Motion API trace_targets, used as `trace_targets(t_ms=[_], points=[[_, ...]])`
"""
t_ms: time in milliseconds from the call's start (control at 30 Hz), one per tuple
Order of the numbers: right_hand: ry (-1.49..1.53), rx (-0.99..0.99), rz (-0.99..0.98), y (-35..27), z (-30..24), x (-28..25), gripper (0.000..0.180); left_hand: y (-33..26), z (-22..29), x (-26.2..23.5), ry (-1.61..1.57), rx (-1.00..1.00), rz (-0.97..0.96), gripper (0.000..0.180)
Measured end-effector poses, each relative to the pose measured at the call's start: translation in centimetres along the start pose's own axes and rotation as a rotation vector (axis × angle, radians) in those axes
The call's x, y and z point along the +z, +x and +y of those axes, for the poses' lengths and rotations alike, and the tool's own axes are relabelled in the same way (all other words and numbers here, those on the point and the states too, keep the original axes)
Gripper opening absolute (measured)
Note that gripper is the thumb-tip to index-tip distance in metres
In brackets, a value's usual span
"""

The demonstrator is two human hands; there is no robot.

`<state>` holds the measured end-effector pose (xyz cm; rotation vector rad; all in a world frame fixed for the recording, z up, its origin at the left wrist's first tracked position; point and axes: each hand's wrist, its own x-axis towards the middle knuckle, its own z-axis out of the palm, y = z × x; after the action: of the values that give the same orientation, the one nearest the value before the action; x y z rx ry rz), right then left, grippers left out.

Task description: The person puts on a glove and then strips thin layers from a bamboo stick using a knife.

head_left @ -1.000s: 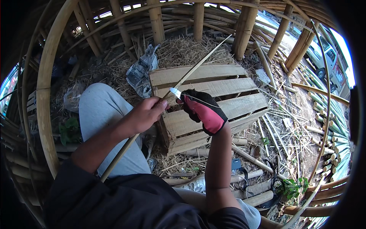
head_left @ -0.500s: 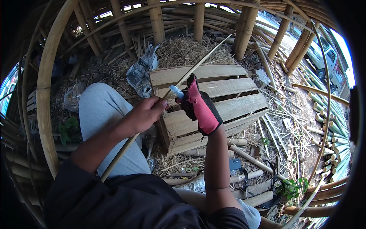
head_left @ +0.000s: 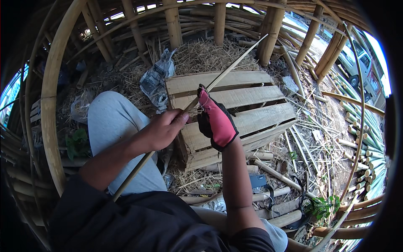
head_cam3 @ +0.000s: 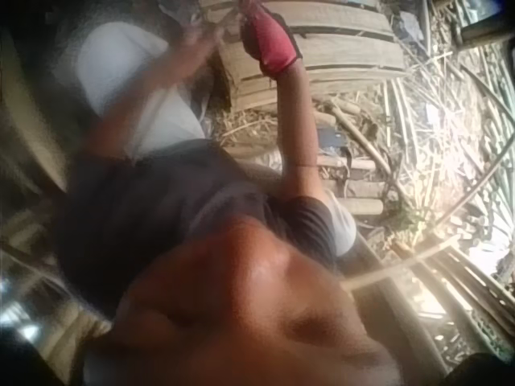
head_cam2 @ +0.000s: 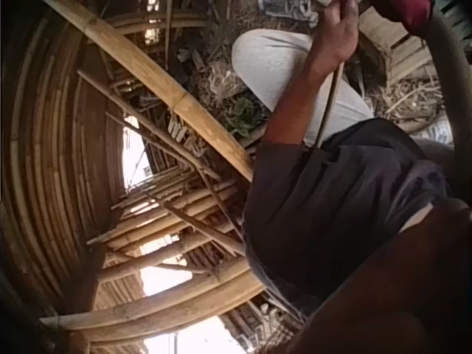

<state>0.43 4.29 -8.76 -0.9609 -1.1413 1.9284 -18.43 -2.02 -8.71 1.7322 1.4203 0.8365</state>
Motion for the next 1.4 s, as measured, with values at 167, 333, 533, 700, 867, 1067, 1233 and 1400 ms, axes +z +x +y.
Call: trace_targets(t_ms=[167, 333, 533, 700, 867, 1067, 1233, 1400], points=[[0.139, -0.092, -0.149, -0.9, -0.2, 0.9, 0.051, -1.2, 2.9, -0.7, -0.378, -0.260, -0.244, 0.040], [0.081, -0.087, -0.260, -0.6, 0.9, -0.6, 0.057, -1.5, 3.7, -1.3, -0.498, -0.373, -0.368, 0.040], [0.130, -0.129, -0.256, -0.1, 2.4, -1.3, 0.054, -1.8, 4.5, -1.3, -0.478, -0.380, -0.430, 0.044], [0.069, -0.183, -0.276, -0.4, 2.6, -1.5, 0.044, -1.8, 4.8, -1.6, -0.441, -0.386, -0.457, 0.046], [0.112, -0.076, -0.163, -0.1, 0.5, -1.0, 0.042, -1.0, 3.2, -0.5, -0.206, -0.190, -0.221, 0.043], [0.016, -0.094, -0.068, -1.6, -0.8, 0.4, 0.043, -0.3, 1.7, 0.2, -0.101, -0.062, -0.121, 0.041], [-0.103, -0.185, 0.090, -1.7, -1.1, 0.7, 0.038, 0.0, 0.6, 1.4, 0.147, 0.261, 0.044, 0.041], [-0.160, -0.159, 0.106, -2.5, -1.4, 0.9, 0.035, -0.5, 1.7, 1.3, 0.210, 0.153, -0.024, 0.036]])
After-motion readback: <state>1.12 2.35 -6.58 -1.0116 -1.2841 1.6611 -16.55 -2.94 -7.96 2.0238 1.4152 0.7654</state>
